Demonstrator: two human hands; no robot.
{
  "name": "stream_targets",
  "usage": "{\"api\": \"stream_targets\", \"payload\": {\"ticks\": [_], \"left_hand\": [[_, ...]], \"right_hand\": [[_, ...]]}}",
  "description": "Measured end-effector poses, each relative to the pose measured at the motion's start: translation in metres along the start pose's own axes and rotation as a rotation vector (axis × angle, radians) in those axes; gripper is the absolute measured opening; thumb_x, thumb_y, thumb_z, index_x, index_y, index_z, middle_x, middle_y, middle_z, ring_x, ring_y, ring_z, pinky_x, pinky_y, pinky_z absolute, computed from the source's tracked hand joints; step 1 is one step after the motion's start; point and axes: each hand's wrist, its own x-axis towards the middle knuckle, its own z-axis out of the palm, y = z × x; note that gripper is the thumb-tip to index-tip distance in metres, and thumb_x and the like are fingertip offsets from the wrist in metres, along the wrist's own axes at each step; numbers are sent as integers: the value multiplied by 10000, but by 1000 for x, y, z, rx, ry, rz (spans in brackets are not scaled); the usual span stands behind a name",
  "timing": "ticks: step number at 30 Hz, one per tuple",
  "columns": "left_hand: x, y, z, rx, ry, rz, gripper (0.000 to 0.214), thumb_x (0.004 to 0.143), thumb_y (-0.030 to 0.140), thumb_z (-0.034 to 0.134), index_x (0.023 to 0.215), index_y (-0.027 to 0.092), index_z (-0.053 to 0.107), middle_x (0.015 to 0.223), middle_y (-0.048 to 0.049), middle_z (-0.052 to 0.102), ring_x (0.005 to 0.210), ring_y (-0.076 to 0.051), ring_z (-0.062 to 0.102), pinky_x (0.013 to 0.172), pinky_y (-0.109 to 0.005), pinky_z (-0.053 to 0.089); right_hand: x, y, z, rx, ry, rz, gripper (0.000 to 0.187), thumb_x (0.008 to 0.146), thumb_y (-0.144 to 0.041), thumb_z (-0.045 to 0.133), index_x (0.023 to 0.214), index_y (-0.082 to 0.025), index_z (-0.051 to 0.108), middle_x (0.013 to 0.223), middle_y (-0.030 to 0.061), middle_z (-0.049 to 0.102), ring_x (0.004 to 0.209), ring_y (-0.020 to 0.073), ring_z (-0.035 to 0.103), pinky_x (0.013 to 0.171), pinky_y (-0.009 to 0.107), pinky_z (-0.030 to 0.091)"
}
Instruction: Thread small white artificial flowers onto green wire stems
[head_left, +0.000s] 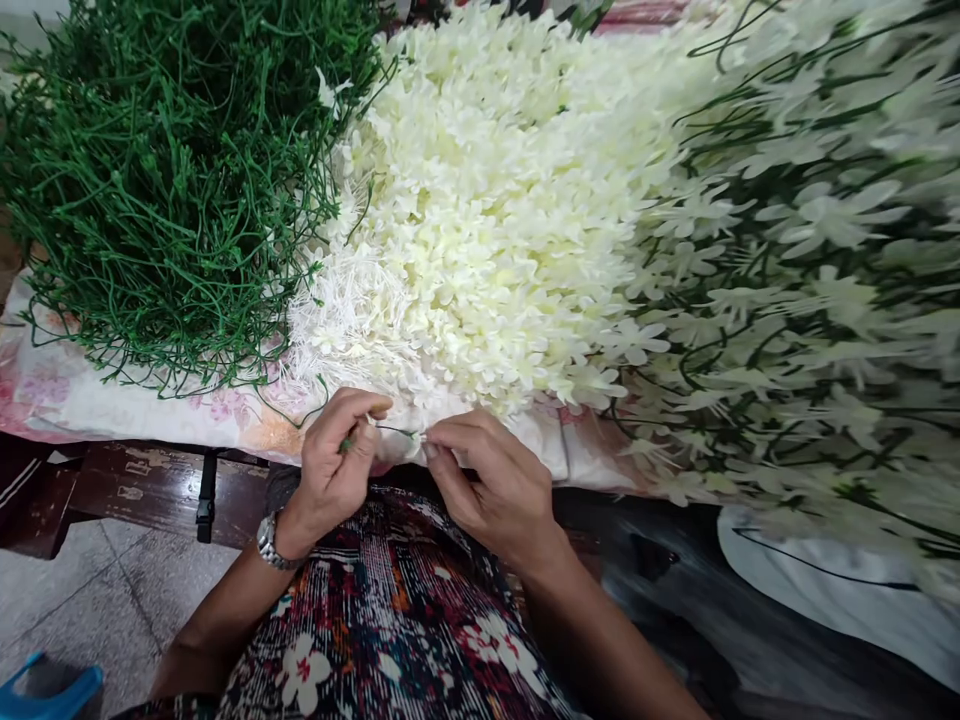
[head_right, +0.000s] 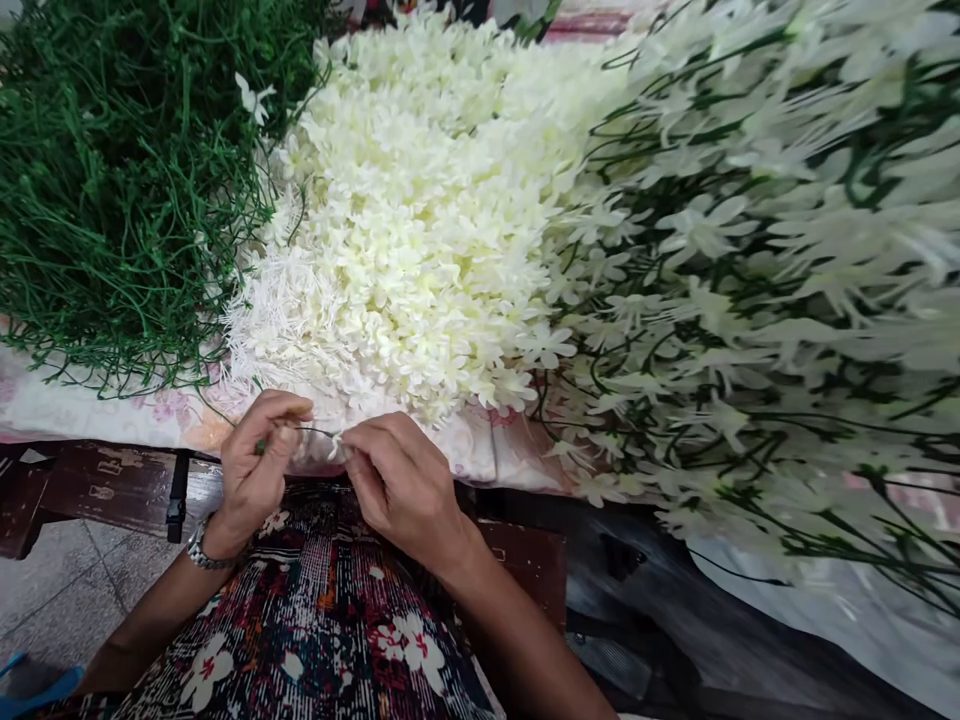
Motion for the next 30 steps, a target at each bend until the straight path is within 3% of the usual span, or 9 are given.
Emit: {"api": "stream_targets", "payload": {"ticks": [3, 8, 12, 17, 23, 30], "left_hand": [[0, 2, 0, -3, 60, -65, 216, 858, 200, 364, 956, 170, 554, 806, -45, 532, 746, -123, 499, 666, -253, 420], [-1, 1, -2, 143, 132, 14, 216, 831, 140, 410, 999, 176, 541, 751, -19, 532, 674, -102, 493, 626, -228, 415], [0, 0, -6, 225, 62, 11, 168, 788, 114, 470, 923, 166, 554, 744, -17, 540, 677, -109, 508, 617, -228, 418], [3, -1, -7, 221, 30, 20, 130, 775, 98, 478, 866, 158, 548, 730, -12, 519, 676, -109, 485, 604, -229, 406], [4, -2, -8, 201, 21, 29, 113, 773, 72, 473, 811, 155, 540, 709, -3, 510, 673, -102, 474, 613, -224, 395], [8, 2, -7, 238, -16, 51, 123, 774, 64, 456, 804, 147, 541, 710, -13, 520, 684, -108, 493, 616, -231, 403]], "right_hand": [[-4, 0, -16, -40, -128, -27, 237, 719, -89, 529, 943, -165, 538, 826, 58, 570, 780, 144, 540, 663, 283, 478], [9, 9, -28, -229, 33, -78, 179, 715, -98, 551, 871, -187, 553, 773, 41, 566, 724, 145, 524, 643, 285, 444], [30, 13, -17, -505, -91, -132, 91, 768, -127, 485, 782, -182, 556, 711, 45, 557, 722, 173, 468, 632, 311, 368], [43, 11, 5, -617, -174, -187, 142, 801, -166, 436, 704, -184, 537, 669, 43, 517, 691, 174, 391, 609, 316, 280], [49, 11, 18, -631, -179, -176, 181, 791, -162, 437, 624, -178, 505, 637, 41, 497, 673, 165, 377, 604, 309, 266], [43, 8, -8, -415, -118, -72, 109, 780, -146, 449, 697, -174, 514, 668, 38, 545, 677, 154, 468, 632, 298, 364]]}}
